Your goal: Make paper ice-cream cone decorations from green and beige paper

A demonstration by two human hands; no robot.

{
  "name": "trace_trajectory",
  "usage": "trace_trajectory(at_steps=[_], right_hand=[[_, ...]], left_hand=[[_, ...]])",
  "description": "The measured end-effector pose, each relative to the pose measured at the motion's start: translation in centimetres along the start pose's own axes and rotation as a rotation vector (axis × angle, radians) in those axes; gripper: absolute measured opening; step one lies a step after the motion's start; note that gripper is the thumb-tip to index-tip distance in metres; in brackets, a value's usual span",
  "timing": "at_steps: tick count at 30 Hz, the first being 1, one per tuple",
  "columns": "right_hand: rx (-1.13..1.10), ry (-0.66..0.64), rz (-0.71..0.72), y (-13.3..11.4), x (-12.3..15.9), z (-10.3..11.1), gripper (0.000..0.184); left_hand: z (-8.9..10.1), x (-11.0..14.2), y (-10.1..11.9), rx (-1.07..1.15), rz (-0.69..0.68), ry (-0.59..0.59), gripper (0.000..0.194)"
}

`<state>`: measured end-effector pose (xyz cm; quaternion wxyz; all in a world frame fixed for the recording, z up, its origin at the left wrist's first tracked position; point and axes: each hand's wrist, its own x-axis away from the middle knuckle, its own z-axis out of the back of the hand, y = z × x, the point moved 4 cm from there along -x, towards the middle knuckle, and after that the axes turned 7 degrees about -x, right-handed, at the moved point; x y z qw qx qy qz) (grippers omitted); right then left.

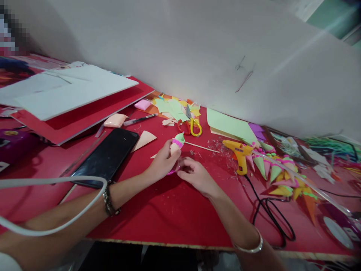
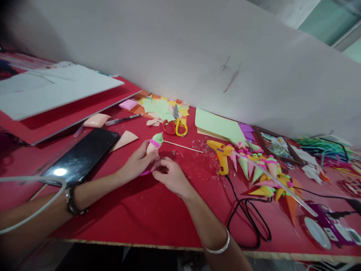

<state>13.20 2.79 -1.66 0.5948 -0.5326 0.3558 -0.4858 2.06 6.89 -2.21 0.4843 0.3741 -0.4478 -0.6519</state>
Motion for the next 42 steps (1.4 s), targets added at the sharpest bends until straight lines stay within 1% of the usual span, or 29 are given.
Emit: trace_trajectory(at_steps=[3,6,12,17,22,24,27,30,33,38,40,42], right_hand=[[-0.112,-0.022,-0.075,0.3,0.1,-0.2,0.006],[-0.158,-0.024,-0.11,0.4,0.1,-0.3,0.009],[-0.07,0.008,-0.112,0.5,0.1,0.1,0.01],[0.062,0.066,-0.041,0.6,0.1,0.6,0.011],[0.063,0.092,-0.059,0.6,0.1,1.1,0.014],[0.019,0.077,-0.072,0.6,0.1,1.1,0.015],[-0.13,0.063,-0.088,0.6,-0.1,1.1,0.014],[-0.312,0.096,-0.089,0.7,-0.3,1.3,0.016],[-0.378,0.151,-0.058,0.7,-0.4,1.6,0.018],[-0.205,0.245,-0.019,0.5,-0.3,2.3,0.014],[-0.131,0.255,-0.014,0.3,-0.3,2.4,0.012],[-0.059,0.232,-0.016,0.1,-0.3,2.3,0.01]], left_hand=[[0.0,-0.1,0.0,0.009,0.002,0.003,0.021],[0.0,-0.1,-0.1,0.008,0.006,-0.002,0.021],[0.1,-0.2,-0.1,-0.062,-0.014,0.011,0.021],[-0.1,-0.1,-0.1,-0.06,-0.018,-0.02,0.02],[0.1,-0.1,-0.1,-0.057,-0.037,0.005,0.02],[0.1,-0.1,-0.2,-0.065,-0.024,-0.012,0.021],[0.1,-0.1,-0.3,-0.072,-0.017,-0.03,0.024],[0.1,-0.1,-0.3,-0.07,-0.021,-0.041,0.025],[0.1,-0.1,-0.4,-0.044,-0.026,-0.059,0.024],[0.0,-0.1,-0.5,0.075,0.002,-0.086,0.019],[0.0,-0.1,-0.5,0.12,0.014,-0.085,0.017],[0.0,-0.1,-0.4,0.166,0.027,-0.079,0.013]])
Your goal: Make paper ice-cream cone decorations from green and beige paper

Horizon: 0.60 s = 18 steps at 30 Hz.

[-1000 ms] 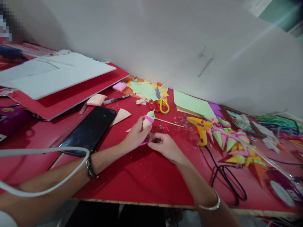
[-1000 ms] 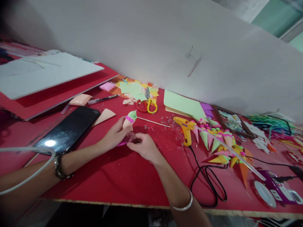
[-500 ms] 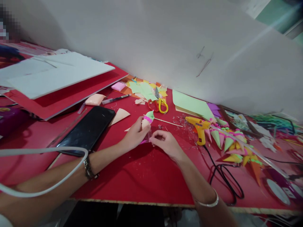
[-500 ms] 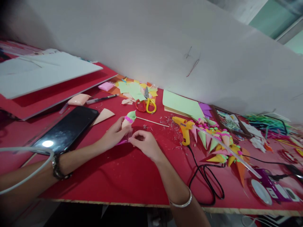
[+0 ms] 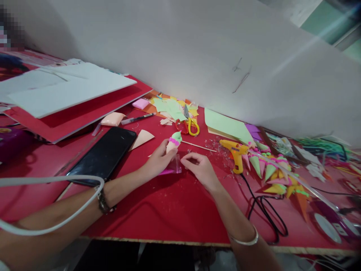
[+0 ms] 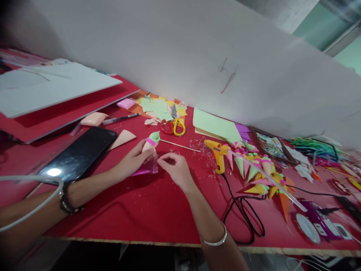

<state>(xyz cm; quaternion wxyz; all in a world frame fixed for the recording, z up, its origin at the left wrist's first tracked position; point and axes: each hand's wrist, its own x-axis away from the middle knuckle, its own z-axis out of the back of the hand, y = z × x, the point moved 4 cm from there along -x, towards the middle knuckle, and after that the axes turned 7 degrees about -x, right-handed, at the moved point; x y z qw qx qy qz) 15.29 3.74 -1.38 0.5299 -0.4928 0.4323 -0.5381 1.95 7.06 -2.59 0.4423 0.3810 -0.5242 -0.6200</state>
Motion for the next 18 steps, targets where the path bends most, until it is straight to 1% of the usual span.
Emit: trace_trajectory(at_steps=[4,9,13,15,18], right_hand=[[0.057,-0.076,-0.044,0.1,0.1,-0.5,0.012],[0.024,-0.064,-0.109,0.6,0.2,-0.8,0.012],[-0.028,-0.07,-0.156,0.6,0.4,-1.0,0.016],[-0.056,-0.099,-0.164,0.6,0.5,-1.0,0.019],[-0.15,-0.125,-0.123,0.6,0.6,-1.1,0.023]], left_hand=[[-0.1,0.0,0.5,0.121,0.04,0.01,0.011],[0.2,0.0,1.0,0.216,0.046,0.054,0.019],[0.4,0.0,1.1,0.225,0.016,0.07,0.023],[0.5,0.0,1.1,0.203,0.02,0.086,0.022],[0.4,0.1,1.1,0.163,0.03,0.1,0.02]])
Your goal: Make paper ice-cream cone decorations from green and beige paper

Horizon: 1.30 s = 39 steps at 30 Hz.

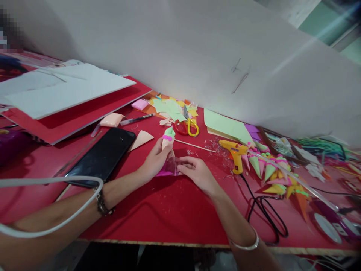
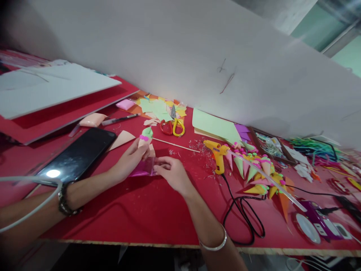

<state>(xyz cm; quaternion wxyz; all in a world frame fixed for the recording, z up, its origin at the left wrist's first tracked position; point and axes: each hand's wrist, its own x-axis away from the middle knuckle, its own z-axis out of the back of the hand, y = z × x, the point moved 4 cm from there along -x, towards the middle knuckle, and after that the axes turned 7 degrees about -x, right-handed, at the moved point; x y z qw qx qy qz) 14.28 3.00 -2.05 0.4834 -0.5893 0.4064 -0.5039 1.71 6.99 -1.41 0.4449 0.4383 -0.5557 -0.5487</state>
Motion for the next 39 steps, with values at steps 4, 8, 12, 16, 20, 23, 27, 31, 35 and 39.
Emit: trace_trajectory(at_steps=[4,8,12,16,20,23,27,31,35,39], right_hand=[[-0.163,0.036,0.101,-0.2,-0.1,0.0,0.03],[-0.114,-0.006,0.047,0.1,-0.1,-0.5,0.029],[-0.001,-0.11,0.028,0.0,0.4,-1.1,0.029],[0.094,-0.205,0.068,-0.1,0.9,-1.8,0.034],[0.095,-0.238,0.081,-0.1,0.8,-2.0,0.03],[0.047,-0.25,0.062,-0.2,0.7,-2.1,0.027],[0.053,-0.275,0.063,-0.3,0.7,-2.2,0.026],[0.086,-0.293,0.072,0.0,0.7,-2.4,0.026],[0.119,-0.315,0.11,0.0,0.8,-2.5,0.023],[0.33,-0.256,0.188,-0.5,0.9,-2.3,0.021]], left_hand=[[-0.1,0.0,-0.1,-0.015,0.0,0.006,0.019],[-0.1,0.0,-0.2,0.015,0.006,-0.009,0.019],[-0.2,0.1,-0.2,0.042,0.023,-0.033,0.019],[-0.3,0.2,-0.2,0.065,0.072,-0.044,0.019],[-0.4,0.2,-0.1,0.042,0.062,-0.05,0.018],[-0.4,0.0,-0.4,-0.003,0.039,-0.038,0.016],[-0.1,-0.2,-0.9,-0.151,-0.013,0.0,0.013],[-0.2,0.0,-0.9,-0.275,-0.063,-0.002,0.016],[-0.3,0.1,-0.6,-0.381,-0.096,-0.006,0.018],[-0.4,0.0,-0.5,-0.454,-0.133,-0.017,0.018]])
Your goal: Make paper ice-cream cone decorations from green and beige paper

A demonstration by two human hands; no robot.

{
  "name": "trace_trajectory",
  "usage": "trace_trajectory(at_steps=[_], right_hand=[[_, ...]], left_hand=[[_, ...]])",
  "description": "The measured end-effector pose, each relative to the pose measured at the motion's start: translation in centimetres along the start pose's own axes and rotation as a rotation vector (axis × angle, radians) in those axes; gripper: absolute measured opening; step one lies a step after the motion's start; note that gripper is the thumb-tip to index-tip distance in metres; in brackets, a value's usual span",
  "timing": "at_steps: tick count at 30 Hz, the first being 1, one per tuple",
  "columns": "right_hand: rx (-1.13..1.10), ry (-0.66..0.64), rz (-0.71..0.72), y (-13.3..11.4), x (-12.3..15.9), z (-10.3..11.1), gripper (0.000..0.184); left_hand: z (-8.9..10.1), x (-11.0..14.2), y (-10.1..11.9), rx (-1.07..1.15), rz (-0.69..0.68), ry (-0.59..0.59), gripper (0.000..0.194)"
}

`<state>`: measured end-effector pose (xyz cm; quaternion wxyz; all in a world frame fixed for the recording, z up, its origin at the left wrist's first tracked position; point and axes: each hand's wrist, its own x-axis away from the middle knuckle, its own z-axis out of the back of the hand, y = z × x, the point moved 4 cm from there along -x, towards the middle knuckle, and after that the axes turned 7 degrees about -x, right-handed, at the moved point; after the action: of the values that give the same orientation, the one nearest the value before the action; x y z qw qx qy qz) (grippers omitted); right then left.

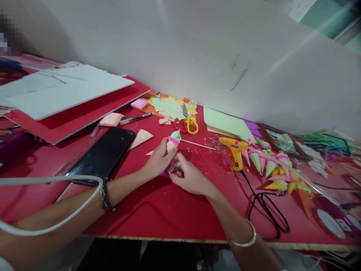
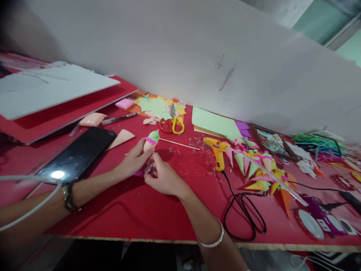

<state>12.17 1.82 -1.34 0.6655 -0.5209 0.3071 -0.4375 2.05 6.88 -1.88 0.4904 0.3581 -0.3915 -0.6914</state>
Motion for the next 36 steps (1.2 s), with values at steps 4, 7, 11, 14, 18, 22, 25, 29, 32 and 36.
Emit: trace_trajectory(at_steps=[4,7,11,14,18,22,25,29,32,36], right_hand=[[0.063,0.062,0.024,-0.5,0.0,0.3,0.015],[0.008,0.1,0.028,-0.6,-0.1,0.6,0.014],[-0.149,0.206,-0.022,0.1,-0.3,2.1,0.009],[-0.421,0.367,-0.006,0.6,-0.2,4.1,0.007],[-0.668,0.43,0.061,0.7,-0.2,5.0,0.013],[-0.718,0.365,0.045,0.7,-0.5,3.6,0.028],[-0.721,0.348,0.008,0.9,-0.6,3.0,0.034],[-0.728,0.336,-0.043,1.1,-0.5,3.1,0.032],[-0.727,0.343,-0.074,1.2,-0.4,3.3,0.028],[-0.738,0.389,-0.066,1.4,-0.4,3.6,0.022]], left_hand=[[-0.1,-0.1,0.1,-0.006,-0.014,-0.018,0.018],[-0.1,-0.1,0.1,-0.003,-0.024,-0.025,0.018],[-0.2,-0.1,-0.2,-0.001,-0.024,-0.026,0.02],[-0.3,-0.2,-0.4,0.04,-0.001,-0.029,0.022],[-0.2,-0.1,-0.2,0.055,0.025,-0.025,0.018],[0.0,0.0,0.2,0.09,0.021,-0.037,0.02],[0.1,0.0,0.3,0.122,0.022,-0.039,0.021],[0.1,0.0,0.1,0.125,0.034,-0.033,0.019],[0.1,0.0,0.1,0.14,0.038,-0.033,0.019],[0.1,0.1,0.2,0.153,0.053,-0.044,0.018]])
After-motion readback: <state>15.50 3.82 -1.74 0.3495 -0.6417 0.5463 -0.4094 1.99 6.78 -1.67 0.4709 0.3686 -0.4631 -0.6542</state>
